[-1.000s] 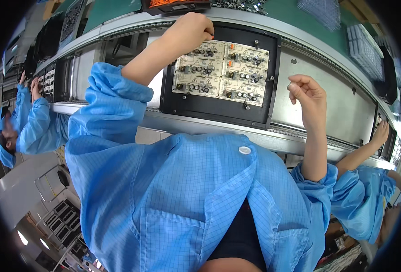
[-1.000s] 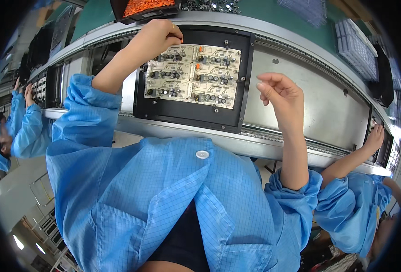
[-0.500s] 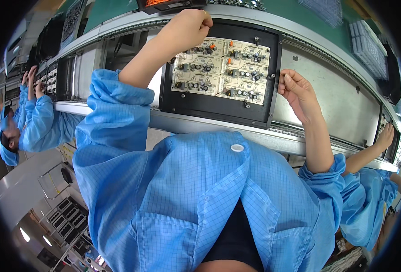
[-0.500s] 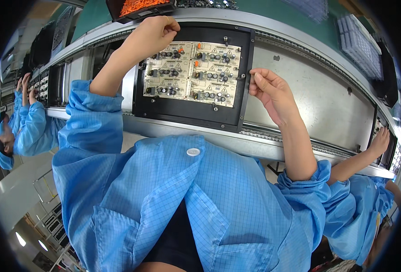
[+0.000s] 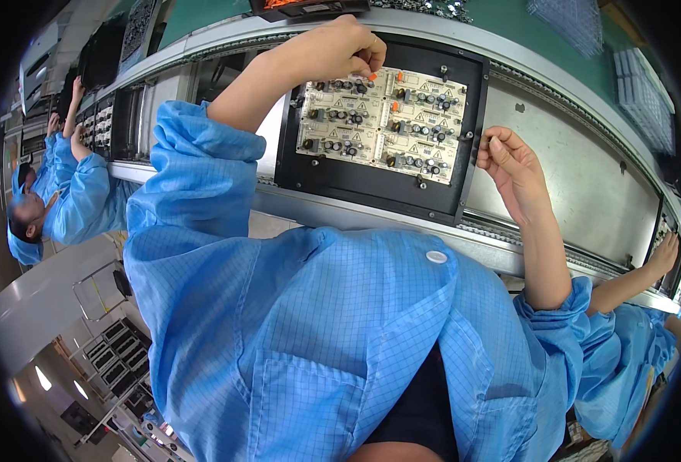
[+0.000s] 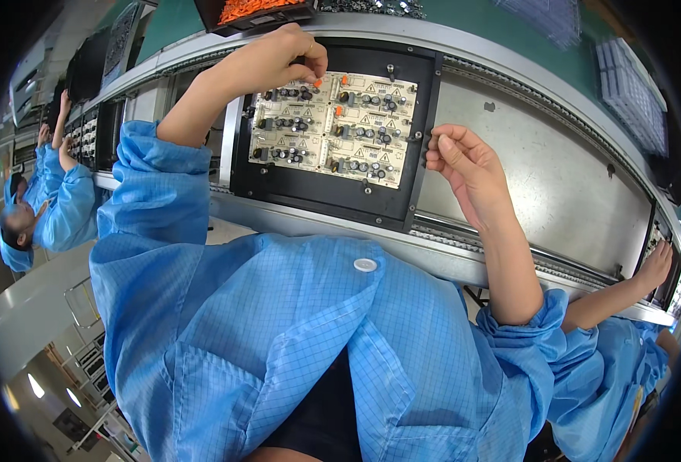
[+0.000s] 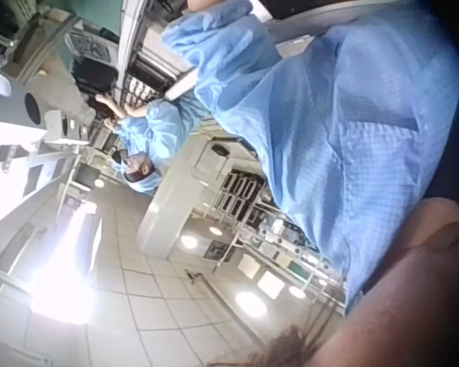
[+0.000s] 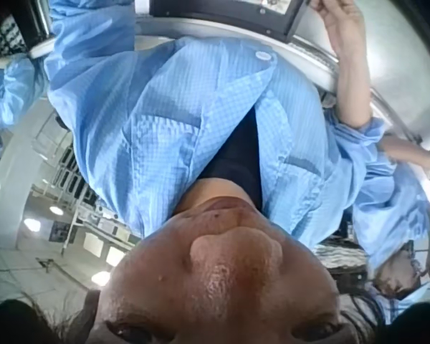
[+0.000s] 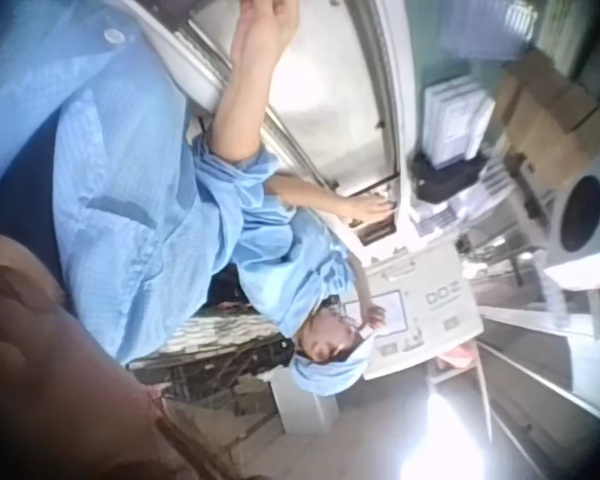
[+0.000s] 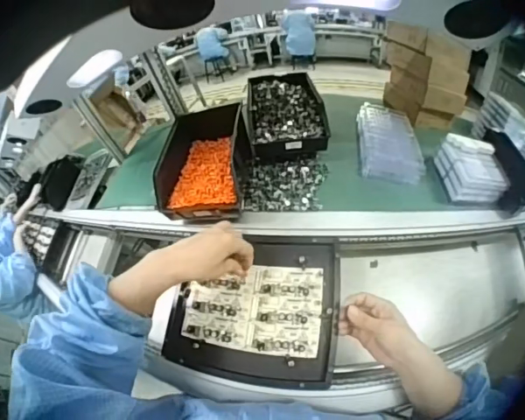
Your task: The person receives circuit board panels on a conveyor belt, takes components from bins and inserts them onto the circuit boards by hand, and pushes the panels along the conveyor.
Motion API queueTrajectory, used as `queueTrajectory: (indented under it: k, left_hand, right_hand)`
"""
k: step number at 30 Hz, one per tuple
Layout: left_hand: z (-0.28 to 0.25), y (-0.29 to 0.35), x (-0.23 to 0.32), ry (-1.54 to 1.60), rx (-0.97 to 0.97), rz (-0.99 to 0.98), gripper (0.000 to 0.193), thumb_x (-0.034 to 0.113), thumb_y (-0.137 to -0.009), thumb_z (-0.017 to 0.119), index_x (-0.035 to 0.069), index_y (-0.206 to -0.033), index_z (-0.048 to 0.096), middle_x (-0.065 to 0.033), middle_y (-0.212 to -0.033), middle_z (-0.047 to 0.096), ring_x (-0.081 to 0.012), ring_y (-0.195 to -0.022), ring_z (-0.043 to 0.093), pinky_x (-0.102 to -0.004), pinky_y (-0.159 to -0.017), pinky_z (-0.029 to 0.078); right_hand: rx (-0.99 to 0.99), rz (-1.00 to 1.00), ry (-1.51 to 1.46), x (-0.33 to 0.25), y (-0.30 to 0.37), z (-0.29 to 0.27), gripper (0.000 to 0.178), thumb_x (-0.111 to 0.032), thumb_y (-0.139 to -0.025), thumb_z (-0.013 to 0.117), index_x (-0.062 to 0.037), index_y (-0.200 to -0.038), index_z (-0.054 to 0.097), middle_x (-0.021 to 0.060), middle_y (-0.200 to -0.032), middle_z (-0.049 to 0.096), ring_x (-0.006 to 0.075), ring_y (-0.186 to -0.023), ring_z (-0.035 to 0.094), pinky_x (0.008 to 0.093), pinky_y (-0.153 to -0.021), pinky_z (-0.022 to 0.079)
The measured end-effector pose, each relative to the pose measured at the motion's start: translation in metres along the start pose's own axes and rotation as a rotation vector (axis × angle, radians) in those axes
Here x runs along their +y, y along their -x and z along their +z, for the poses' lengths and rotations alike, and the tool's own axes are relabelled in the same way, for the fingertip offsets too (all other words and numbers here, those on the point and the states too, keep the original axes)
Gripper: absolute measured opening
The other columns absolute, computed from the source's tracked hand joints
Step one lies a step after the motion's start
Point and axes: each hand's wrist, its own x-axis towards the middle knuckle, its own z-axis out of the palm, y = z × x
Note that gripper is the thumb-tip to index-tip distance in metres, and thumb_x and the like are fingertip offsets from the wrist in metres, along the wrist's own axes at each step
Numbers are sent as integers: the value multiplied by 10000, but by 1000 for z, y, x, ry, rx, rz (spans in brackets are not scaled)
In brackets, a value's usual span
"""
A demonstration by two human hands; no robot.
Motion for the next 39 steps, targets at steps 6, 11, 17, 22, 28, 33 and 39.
queueTrajectory:
  k: [6, 11, 17, 22, 28, 33, 39]
  left_hand:
    - [10, -4, -9, -35, 217, 50, 141, 106, -816, 678, 30, -927, 635, -105, -811, 641, -253, -766, 609, -376, -723, 491]
    - [6, -9, -4, -26, 130, 168, 128, 84, -825, 643, 1, -919, 618, -142, -817, 625, -297, -775, 606, -388, -708, 477]
    - [8, -6, -1, 9, 109, 133, 128, 92, -830, 641, -22, -868, 596, -154, -816, 632, -289, -754, 616, -352, -685, 487]
    - [-5, 3, 5, 103, 399, 586, 132, 94, -777, 612, -18, -837, 647, -203, -796, 660, -358, -773, 641, -416, -716, 507]
    - [-13, 0, 19, 48, 9, 68, 139, 106, -791, 593, -10, -845, 648, -191, -808, 661, -353, -778, 635, -410, -721, 503]
    - [5, -2, 1, 47, 67, 69, 126, 90, -828, 635, -22, -879, 605, -151, -789, 641, -271, -736, 636, -342, -668, 501]
    - [5, -1, 2, 61, 85, 51, 85, 101, -801, 608, 19, -822, 616, -160, -807, 645, -333, -792, 627, -412, -719, 497]
  right_hand:
    - [81, -6, 26, -5, 8, 2, 198, -112, -914, 621, -9, -1083, 624, 53, -940, 630, 119, -793, 569, 252, -763, 473]
    - [185, -208, 489, -21, 16, 17, 178, -10, -860, 648, 26, -1034, 662, 68, -936, 640, 119, -821, 587, 250, -710, 480]
    - [131, -387, 943, -16, 15, 43, 145, 93, -804, 623, 39, -914, 700, 91, -942, 626, 154, -857, 607, 247, -748, 500]
    - [-15, -603, 1426, -15, 17, 63, 249, 80, -813, 606, -6, -1044, 645, 141, -968, 633, 232, -860, 652, 301, -743, 532]
    - [25, -543, 1452, -11, 17, 71, 330, 75, -809, 607, -29, -1112, 528, 153, -919, 622, 264, -865, 665, 336, -734, 545]
    - [40, -555, 1525, -12, 13, 80, 337, 85, -805, 596, -34, -1112, 529, 157, -875, 608, 282, -830, 656, 352, -701, 536]
    - [34, -624, 1625, -11, 16, 79, 314, 72, -804, 588, -29, -1099, 555, 164, -858, 606, 314, -786, 635, 379, -669, 524]
